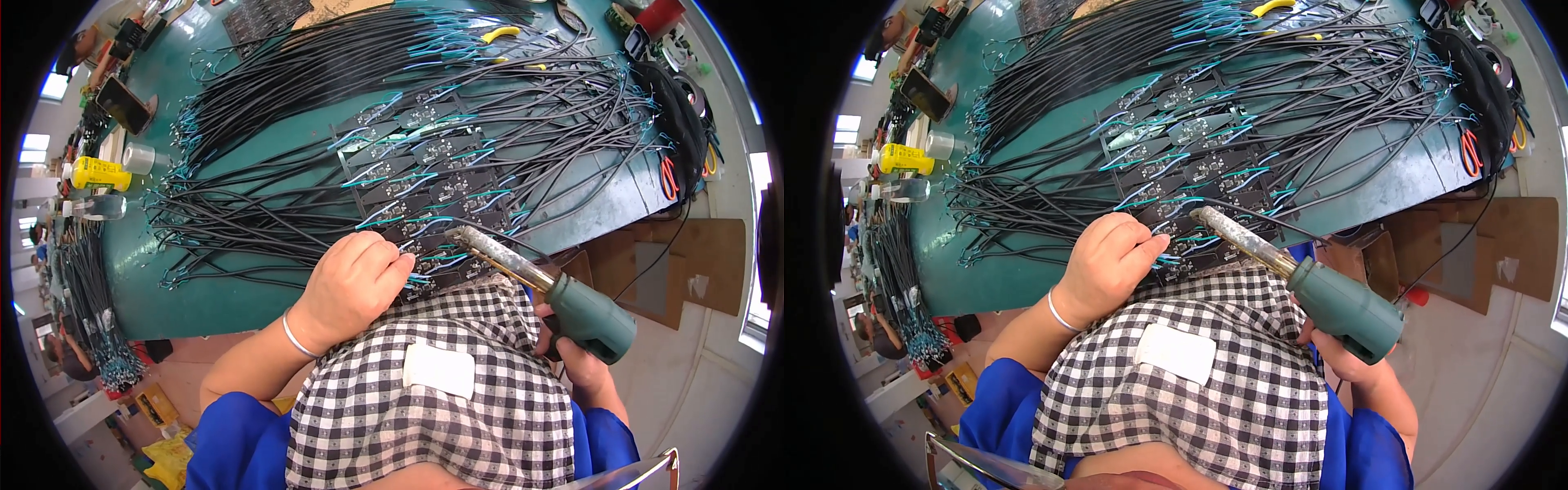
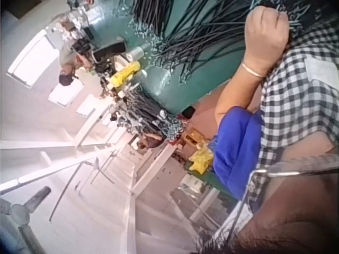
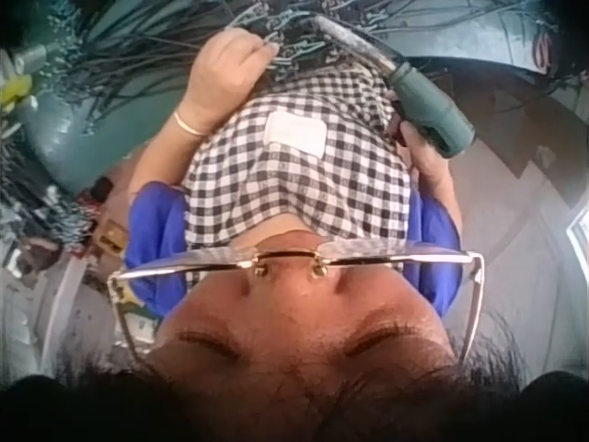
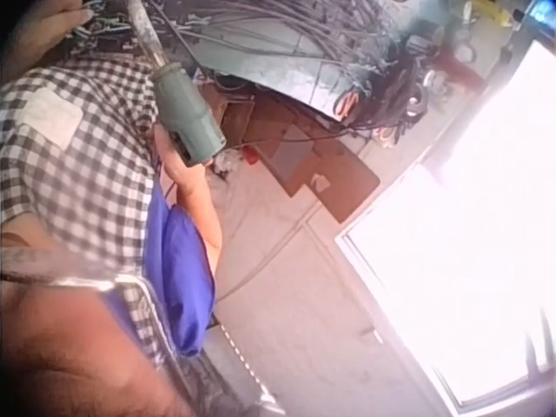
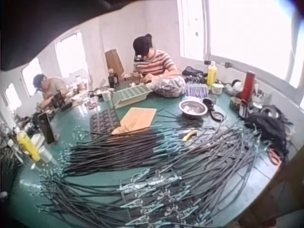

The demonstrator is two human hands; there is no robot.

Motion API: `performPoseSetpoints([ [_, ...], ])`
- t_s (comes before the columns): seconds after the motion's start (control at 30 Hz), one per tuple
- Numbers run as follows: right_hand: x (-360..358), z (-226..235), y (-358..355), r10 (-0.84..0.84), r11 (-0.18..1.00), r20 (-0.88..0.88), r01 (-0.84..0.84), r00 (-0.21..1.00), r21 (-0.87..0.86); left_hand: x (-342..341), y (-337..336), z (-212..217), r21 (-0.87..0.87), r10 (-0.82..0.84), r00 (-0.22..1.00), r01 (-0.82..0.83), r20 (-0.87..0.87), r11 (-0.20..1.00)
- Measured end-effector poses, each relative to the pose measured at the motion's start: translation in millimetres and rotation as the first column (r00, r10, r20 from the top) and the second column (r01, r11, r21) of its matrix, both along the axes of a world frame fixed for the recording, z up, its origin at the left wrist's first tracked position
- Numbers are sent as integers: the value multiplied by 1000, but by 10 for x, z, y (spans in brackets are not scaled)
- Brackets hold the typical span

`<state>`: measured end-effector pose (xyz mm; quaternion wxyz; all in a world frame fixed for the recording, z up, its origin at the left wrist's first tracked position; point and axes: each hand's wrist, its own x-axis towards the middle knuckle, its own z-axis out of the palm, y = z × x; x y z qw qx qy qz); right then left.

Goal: The person solders wires onto circuit boards on a panel using a soldering gun, repositions the panel, and solders additional wires onto the circuit boards.

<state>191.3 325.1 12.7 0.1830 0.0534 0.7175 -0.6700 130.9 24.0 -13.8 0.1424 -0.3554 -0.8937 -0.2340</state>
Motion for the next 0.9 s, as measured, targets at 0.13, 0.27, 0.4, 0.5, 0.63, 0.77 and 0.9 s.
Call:
performPoseSetpoints([
  [0.13,34,-37,14,21,1000,8,-21,1000,2,36,-19,-39,-6,8,1000,-8,-5,1000],
  [0.27,76,-65,58,31,999,41,-31,999,-13,12,-41,-55,42,11,1000,-11,6,999],
  [0.4,68,-133,163,99,972,-60,-109,993,-209,79,-24,62,127,51,998,-45,-47,991],
  [0.5,96,-165,255,158,967,-39,-162,987,-199,249,5,158,142,-1,999,7,-41,990],
  [0.63,152,-191,341,128,965,-22,-130,991,-227,380,44,94,17,69,995,-71,69,997],
  [0.77,136,-283,385,238,959,-20,-238,971,-154,361,73,-61,42,102,990,-106,94,993],
  [0.9,180,-413,399,232,967,-68,-237,970,-90,364,75,-97,118,71,992,-83,107,990],
])
